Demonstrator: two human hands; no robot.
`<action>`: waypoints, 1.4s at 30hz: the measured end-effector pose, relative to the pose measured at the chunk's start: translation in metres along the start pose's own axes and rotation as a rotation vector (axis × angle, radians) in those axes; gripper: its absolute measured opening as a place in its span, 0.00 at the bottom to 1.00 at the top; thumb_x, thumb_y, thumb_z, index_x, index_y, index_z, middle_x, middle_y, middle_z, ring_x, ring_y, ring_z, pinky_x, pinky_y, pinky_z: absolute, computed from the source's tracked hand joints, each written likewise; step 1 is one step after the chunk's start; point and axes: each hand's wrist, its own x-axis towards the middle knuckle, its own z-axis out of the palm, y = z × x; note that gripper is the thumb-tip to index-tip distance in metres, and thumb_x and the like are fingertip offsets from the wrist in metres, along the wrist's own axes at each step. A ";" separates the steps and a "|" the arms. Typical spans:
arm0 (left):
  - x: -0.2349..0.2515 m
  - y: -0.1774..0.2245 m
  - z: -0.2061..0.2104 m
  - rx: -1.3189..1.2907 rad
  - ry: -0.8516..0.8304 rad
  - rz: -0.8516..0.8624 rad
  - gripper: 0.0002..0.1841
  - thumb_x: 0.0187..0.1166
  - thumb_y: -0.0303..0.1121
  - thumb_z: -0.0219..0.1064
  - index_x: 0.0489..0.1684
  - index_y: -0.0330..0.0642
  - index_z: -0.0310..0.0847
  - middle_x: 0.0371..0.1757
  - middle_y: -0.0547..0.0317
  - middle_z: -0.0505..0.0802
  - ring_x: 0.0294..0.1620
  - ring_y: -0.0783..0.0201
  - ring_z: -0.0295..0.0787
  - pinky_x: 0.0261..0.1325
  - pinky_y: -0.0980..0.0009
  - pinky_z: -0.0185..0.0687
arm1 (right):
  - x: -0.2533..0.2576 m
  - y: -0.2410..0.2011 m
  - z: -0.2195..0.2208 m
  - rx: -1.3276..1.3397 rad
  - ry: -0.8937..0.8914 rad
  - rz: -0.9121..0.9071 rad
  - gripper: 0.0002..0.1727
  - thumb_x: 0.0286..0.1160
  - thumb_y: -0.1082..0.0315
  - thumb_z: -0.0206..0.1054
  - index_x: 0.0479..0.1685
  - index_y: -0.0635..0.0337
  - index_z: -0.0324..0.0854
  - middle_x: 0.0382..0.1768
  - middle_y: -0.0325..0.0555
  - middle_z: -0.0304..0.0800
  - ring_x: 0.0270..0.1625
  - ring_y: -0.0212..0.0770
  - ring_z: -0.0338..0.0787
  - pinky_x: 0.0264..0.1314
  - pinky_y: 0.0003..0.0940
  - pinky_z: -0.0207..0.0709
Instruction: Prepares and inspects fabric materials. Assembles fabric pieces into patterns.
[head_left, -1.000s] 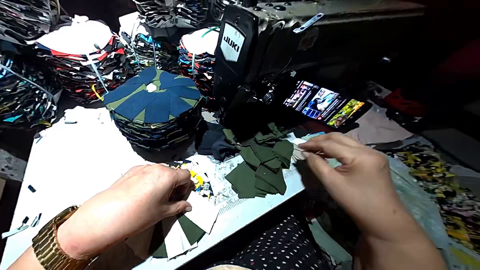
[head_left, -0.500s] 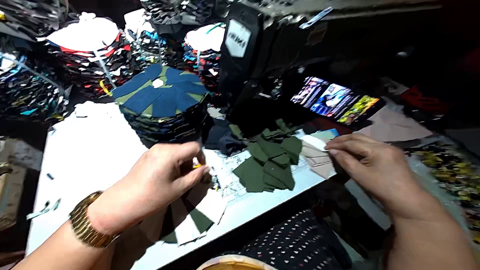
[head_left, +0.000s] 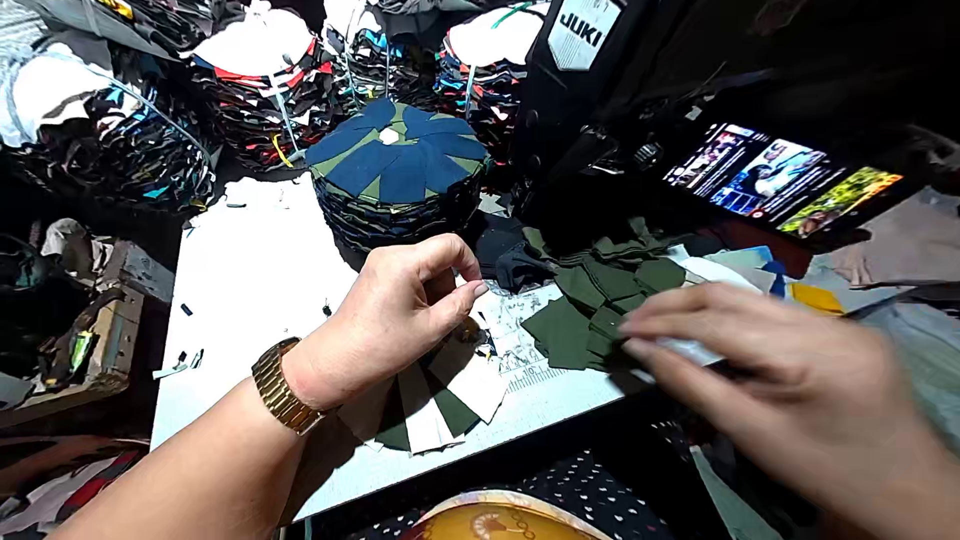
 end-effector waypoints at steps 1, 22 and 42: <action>0.000 -0.001 0.000 -0.003 -0.003 0.010 0.04 0.81 0.28 0.68 0.42 0.37 0.86 0.23 0.66 0.85 0.23 0.78 0.78 0.26 0.83 0.75 | 0.002 -0.010 0.011 0.028 -0.042 -0.044 0.12 0.76 0.60 0.66 0.43 0.53 0.94 0.49 0.38 0.91 0.51 0.29 0.89 0.51 0.26 0.86; 0.001 -0.003 0.000 0.023 -0.021 0.032 0.04 0.81 0.29 0.69 0.42 0.37 0.87 0.22 0.66 0.83 0.20 0.77 0.74 0.23 0.81 0.71 | 0.004 -0.006 0.045 0.124 -0.011 0.075 0.08 0.70 0.67 0.58 0.35 0.52 0.84 0.42 0.32 0.84 0.38 0.19 0.81 0.35 0.14 0.76; -0.003 0.006 0.008 -0.015 -0.138 0.036 0.03 0.79 0.26 0.69 0.40 0.36 0.88 0.26 0.63 0.87 0.23 0.77 0.79 0.27 0.83 0.77 | 0.004 -0.008 0.052 -0.041 -0.079 -0.060 0.11 0.74 0.66 0.61 0.32 0.55 0.90 0.41 0.38 0.85 0.43 0.33 0.85 0.42 0.26 0.81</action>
